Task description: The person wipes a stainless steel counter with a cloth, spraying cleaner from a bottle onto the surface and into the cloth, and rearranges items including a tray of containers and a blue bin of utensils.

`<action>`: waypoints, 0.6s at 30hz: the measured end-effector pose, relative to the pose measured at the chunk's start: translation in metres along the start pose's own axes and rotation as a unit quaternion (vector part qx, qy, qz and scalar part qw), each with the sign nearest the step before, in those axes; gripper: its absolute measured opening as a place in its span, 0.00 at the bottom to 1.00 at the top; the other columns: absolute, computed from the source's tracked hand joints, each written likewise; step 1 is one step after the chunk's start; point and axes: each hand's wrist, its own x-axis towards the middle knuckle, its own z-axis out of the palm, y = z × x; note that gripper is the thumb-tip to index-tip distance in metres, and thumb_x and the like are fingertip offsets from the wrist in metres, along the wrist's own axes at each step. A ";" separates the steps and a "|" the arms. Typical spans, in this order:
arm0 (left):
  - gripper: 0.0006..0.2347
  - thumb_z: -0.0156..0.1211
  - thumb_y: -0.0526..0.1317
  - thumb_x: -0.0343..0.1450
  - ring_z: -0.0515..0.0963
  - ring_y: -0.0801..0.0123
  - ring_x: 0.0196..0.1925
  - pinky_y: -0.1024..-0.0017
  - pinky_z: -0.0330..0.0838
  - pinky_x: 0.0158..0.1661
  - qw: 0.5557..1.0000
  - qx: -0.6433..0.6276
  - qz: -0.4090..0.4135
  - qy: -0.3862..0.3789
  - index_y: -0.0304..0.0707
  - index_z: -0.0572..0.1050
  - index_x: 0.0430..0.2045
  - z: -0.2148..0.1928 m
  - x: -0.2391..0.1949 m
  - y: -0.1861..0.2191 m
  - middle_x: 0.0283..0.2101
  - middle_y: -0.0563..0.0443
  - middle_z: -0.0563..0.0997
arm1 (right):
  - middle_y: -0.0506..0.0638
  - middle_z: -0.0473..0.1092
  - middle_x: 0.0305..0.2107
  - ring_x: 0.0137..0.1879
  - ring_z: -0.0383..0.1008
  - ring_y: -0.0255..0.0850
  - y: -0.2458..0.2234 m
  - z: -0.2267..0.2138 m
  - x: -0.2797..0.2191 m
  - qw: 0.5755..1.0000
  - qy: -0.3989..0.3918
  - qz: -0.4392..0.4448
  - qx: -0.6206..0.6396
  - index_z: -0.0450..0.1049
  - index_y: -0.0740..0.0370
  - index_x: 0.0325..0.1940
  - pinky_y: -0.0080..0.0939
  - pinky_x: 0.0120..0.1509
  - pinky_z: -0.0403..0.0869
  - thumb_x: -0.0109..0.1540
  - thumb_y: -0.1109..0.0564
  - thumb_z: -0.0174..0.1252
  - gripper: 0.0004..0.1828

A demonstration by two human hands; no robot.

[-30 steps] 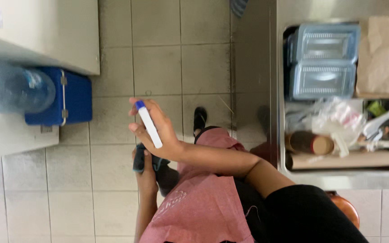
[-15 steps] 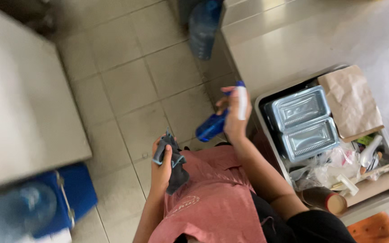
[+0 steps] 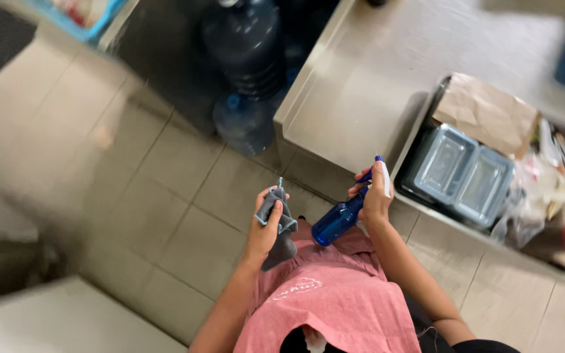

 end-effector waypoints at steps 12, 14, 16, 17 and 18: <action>0.16 0.57 0.40 0.76 0.78 0.72 0.55 0.73 0.72 0.53 0.981 0.009 0.003 -0.196 0.36 0.68 0.58 -0.005 0.085 0.013 0.52 0.47 0.81 | 0.54 0.72 0.29 0.21 0.71 0.39 0.000 -0.007 -0.050 0.987 0.053 -0.140 -0.062 0.71 0.66 0.39 0.37 0.23 0.69 0.71 0.46 0.50 0.20; 0.19 0.60 0.38 0.73 0.78 0.72 0.51 0.72 0.74 0.49 0.974 0.005 -0.029 -0.224 0.38 0.66 0.58 0.015 0.088 0.016 0.50 0.49 0.80 | 0.50 0.76 0.33 0.19 0.71 0.36 -0.003 -0.026 -0.061 0.980 0.031 -0.164 -0.106 0.74 0.65 0.40 0.34 0.23 0.68 0.68 0.47 0.52 0.17; 0.23 0.63 0.36 0.69 0.79 0.72 0.47 0.71 0.76 0.45 0.965 0.002 -0.060 -0.253 0.40 0.63 0.59 0.040 0.091 0.015 0.48 0.51 0.80 | 0.50 0.76 0.33 0.20 0.71 0.35 -0.005 -0.049 -0.074 0.976 0.073 -0.178 -0.103 0.73 0.65 0.42 0.34 0.23 0.69 0.66 0.49 0.55 0.14; 0.23 0.64 0.35 0.70 0.79 0.71 0.48 0.71 0.76 0.47 0.962 0.018 -0.005 -0.274 0.38 0.64 0.59 0.053 0.093 0.012 0.48 0.50 0.80 | 0.50 0.75 0.34 0.21 0.71 0.35 -0.005 -0.063 -0.080 0.972 0.097 -0.187 -0.105 0.73 0.65 0.43 0.34 0.23 0.69 0.65 0.52 0.59 0.13; 0.23 0.66 0.34 0.71 0.79 0.71 0.49 0.72 0.75 0.49 0.955 0.034 0.049 -0.291 0.36 0.64 0.60 0.065 0.095 0.008 0.47 0.49 0.80 | 0.50 0.75 0.34 0.21 0.71 0.35 -0.004 -0.079 -0.084 0.970 0.112 -0.189 -0.101 0.73 0.65 0.43 0.34 0.23 0.69 0.65 0.52 0.59 0.13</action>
